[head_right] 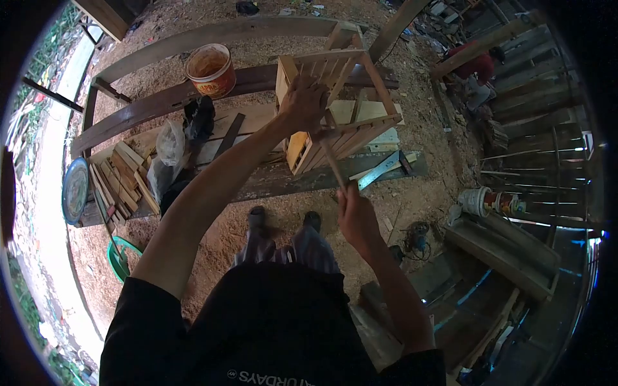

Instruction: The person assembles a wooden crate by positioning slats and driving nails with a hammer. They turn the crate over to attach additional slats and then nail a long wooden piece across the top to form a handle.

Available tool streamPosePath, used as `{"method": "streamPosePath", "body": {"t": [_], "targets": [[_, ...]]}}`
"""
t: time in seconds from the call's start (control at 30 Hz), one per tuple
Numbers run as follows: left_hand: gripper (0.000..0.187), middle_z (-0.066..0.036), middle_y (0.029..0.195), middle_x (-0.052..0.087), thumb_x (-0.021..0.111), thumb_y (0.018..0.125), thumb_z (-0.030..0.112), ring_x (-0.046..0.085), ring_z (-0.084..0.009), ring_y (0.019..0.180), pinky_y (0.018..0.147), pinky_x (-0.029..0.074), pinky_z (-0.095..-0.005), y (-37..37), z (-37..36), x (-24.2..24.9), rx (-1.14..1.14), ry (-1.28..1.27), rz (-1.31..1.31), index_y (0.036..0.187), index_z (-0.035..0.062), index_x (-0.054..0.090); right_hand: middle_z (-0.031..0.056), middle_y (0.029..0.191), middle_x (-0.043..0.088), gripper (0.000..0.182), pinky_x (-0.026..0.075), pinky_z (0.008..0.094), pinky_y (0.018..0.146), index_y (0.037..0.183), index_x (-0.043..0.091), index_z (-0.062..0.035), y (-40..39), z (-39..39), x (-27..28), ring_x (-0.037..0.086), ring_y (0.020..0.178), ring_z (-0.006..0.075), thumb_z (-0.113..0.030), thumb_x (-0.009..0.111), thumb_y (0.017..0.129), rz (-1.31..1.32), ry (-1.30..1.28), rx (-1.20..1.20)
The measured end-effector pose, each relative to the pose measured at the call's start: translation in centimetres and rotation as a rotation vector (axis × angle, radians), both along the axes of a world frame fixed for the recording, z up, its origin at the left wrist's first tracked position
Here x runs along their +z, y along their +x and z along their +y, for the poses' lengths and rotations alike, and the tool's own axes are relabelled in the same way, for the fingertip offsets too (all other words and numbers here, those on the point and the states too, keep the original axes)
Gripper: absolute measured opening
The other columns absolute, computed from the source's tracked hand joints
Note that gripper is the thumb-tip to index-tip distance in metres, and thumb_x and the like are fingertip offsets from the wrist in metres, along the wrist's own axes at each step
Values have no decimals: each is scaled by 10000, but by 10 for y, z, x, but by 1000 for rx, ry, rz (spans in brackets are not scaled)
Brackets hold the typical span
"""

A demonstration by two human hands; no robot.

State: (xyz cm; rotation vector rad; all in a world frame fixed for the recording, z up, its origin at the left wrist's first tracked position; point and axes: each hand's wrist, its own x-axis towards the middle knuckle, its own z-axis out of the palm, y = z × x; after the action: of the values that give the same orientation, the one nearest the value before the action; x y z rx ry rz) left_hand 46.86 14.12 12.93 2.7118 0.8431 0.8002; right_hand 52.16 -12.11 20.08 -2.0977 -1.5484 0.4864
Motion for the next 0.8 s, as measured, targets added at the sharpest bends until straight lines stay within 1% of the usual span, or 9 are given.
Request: {"method": "streamPosePath", "body": {"t": [0.1, 0.2, 0.3, 0.4, 0.43, 0.57, 0.67, 0.77, 0.8], "targets": [[264, -129, 1081, 599, 435, 903, 202, 501, -279, 1121, 1045, 265, -469, 0, -1, 9, 9, -31, -37, 1065, 46, 574, 137, 559, 492, 224, 370, 382, 386, 960, 410, -3, 8, 1, 8, 553, 454, 300, -226, 422, 978, -84, -171, 55], [294, -138, 1109, 582, 434, 904, 199, 473, -288, 1159, 1054, 261, -458, 1, -3, 2, 0, -32, -72, 1119, 31, 544, 135, 556, 485, 226, 364, 378, 379, 954, 410, -5, 2, -1, 9, 544, 447, 298, -230, 421, 978, 38, 64, -42], [346, -158, 1199, 527, 432, 903, 194, 418, -293, 1218, 1069, 243, -464, -2, -2, 4, 10, -52, -62, 1195, 19, 494, 125, 553, 477, 234, 345, 358, 382, 975, 418, -4, 6, -3, -10, 531, 437, 277, -238, 429, 978, -74, -139, 2], [390, -189, 1287, 451, 436, 897, 168, 352, -325, 1273, 1086, 217, -476, 1, 1, 7, 17, -43, -80, 1250, 3, 446, 112, 547, 465, 238, 352, 348, 400, 1005, 423, -3, 20, -2, 1, 504, 427, 246, -238, 443, 973, 10, -230, 55], [395, -201, 1305, 427, 445, 889, 146, 335, -343, 1281, 1089, 214, -478, 1, -1, 1, 22, -29, -127, 1254, -7, 435, 97, 546, 462, 263, 366, 349, 419, 982, 449, 5, 25, -1, 3, 472, 419, 213, -256, 470, 963, 132, -212, 14], [431, -235, 1319, 387, 502, 851, 62, 301, -421, 1279, 1084, 239, -467, -1, 7, -23, 56, -4, -490, 1259, -36, 406, 77, 564, 457, 288, 353, 353, 424, 880, 489, -6, 47, 4, -8, 428, 416, 183, -287, 507, 943, 115, 117, -140], [509, -220, 1391, 292, 553, 808, 56, 322, -445, 1245, 1032, 312, -473, -10, 5, -38, 233, -225, -622, 1274, -29, 365, 73, 578, 459, 285, 360, 355, 431, 882, 490, -10, 73, 16, 6, 426, 429, 182, -288, 534, 931, 112, 127, -232], [469, -217, 1307, 404, 554, 828, 109, 423, -381, 1176, 964, 380, -427, -25, 7, -22, 280, -538, -599, 1248, -35, 404, 73, 584, 463, 296, 378, 361, 450, 839, 482, -14, 100, 32, 9, 465, 465, 187, -287, 567, 917, 45, 153, -301], [448, -212, 1266, 440, 552, 835, 130, 452, -357, 1143, 943, 393, -413, -28, 13, -8, 279, -723, -599, 1231, -34, 423, 74, 585, 463, 298, 382, 361, 455, 832, 481, -15, 106, 37, 11, 474, 474, 188, -286, 571, 916, 24, 169, -315]]}}
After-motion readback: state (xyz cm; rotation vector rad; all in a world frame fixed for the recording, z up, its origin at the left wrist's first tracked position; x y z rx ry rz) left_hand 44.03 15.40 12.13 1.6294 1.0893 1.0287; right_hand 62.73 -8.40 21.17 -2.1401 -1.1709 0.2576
